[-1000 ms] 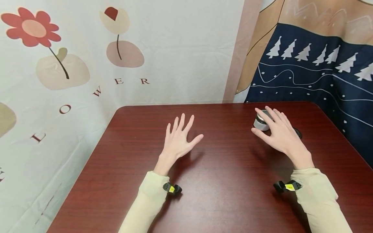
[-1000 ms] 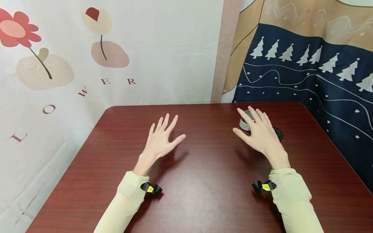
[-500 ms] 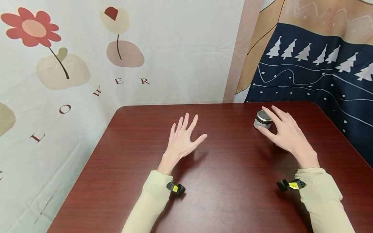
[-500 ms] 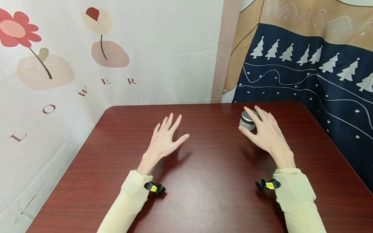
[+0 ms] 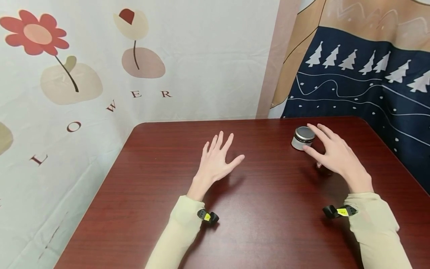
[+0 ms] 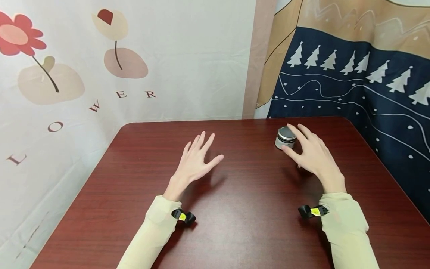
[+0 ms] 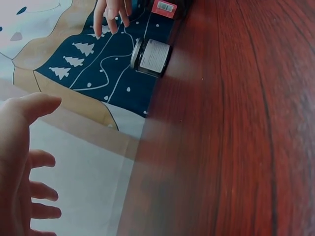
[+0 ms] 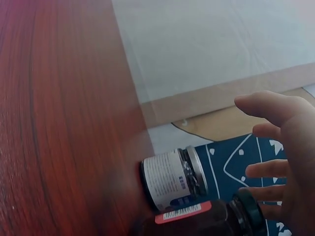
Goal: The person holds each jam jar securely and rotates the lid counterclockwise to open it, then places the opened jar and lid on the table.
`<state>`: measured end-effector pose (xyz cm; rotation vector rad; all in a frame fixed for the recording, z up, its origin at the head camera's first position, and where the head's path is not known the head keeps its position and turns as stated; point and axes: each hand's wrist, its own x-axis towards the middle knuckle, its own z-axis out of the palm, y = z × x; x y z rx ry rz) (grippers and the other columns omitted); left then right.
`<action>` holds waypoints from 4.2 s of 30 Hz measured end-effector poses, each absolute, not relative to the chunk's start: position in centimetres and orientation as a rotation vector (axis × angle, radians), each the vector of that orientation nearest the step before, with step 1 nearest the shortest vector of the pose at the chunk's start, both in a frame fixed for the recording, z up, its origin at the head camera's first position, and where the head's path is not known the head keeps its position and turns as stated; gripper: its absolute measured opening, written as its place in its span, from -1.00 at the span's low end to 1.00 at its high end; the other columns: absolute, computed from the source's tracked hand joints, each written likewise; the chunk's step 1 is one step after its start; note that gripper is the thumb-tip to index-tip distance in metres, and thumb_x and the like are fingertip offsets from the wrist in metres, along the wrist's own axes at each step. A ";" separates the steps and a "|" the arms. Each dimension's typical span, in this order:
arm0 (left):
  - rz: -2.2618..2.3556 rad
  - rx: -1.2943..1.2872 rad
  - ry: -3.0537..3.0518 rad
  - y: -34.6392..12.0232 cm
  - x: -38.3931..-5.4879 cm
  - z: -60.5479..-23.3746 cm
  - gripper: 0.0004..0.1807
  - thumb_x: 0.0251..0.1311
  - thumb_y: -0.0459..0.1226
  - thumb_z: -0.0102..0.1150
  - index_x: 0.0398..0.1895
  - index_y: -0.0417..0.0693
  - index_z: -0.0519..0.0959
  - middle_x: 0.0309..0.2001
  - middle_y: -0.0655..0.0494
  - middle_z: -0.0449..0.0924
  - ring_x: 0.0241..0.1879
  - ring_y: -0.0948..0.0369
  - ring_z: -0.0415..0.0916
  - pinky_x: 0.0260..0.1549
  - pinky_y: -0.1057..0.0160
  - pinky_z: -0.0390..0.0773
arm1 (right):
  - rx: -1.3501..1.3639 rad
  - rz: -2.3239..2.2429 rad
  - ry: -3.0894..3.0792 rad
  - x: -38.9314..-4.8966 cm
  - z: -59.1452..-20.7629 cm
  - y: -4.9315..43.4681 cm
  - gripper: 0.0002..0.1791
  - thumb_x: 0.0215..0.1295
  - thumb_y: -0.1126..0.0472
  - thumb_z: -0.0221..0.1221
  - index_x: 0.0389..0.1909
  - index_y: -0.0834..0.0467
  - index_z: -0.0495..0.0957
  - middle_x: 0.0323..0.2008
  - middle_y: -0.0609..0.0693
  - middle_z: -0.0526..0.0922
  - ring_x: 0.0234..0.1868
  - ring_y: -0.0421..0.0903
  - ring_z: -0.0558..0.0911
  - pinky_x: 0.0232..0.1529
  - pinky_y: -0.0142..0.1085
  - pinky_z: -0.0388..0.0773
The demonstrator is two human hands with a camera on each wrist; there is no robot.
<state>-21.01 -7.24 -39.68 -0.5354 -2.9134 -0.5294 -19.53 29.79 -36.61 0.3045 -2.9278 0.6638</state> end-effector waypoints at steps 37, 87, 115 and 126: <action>-0.699 -0.584 -2.837 -4.9 -21.3 -39.7 -0.13 0.31 0.31 -0.02 0.60 0.17 0.13 0.52 -0.04 0.17 0.46 -0.01 0.16 0.37 -0.11 0.20 | 0.339 0.890 -2.835 -19.3 -38.7 34.0 -0.28 0.38 0.00 0.26 0.47 0.14 0.28 0.18 0.30 0.46 0.17 0.28 0.43 0.10 0.36 0.35; -0.920 -0.660 -2.865 -0.1 -21.4 -41.2 -0.15 0.33 0.29 -0.01 0.59 0.18 0.15 0.45 0.05 0.30 0.39 0.07 0.30 0.19 -0.10 0.46 | 0.230 1.169 -2.819 -18.8 -40.8 35.2 -0.45 0.27 -0.03 0.38 0.23 0.04 0.52 -0.02 -0.04 0.61 -0.16 -0.22 0.49 -0.39 -0.29 0.62; -1.051 -0.725 -2.873 2.3 -21.5 -42.1 -0.16 0.32 0.26 0.04 0.57 0.13 0.19 0.44 0.03 0.31 0.39 0.09 0.30 0.26 -0.02 0.42 | 0.140 1.332 -2.766 -19.3 -41.4 35.0 -0.62 0.31 0.05 0.36 0.08 0.07 0.57 -0.25 -0.04 0.66 -0.26 -0.08 0.52 -0.44 -0.19 0.56; -1.087 -0.756 -2.880 3.1 -21.5 -42.6 -0.15 0.32 0.21 0.10 0.57 0.07 0.17 0.45 0.02 0.31 0.41 0.10 0.28 0.31 0.04 0.37 | 0.178 1.302 -2.748 -19.4 -41.4 34.4 -0.66 0.31 0.05 0.36 0.03 0.06 0.59 -0.21 -0.06 0.62 -0.26 -0.06 0.52 -0.43 -0.21 0.57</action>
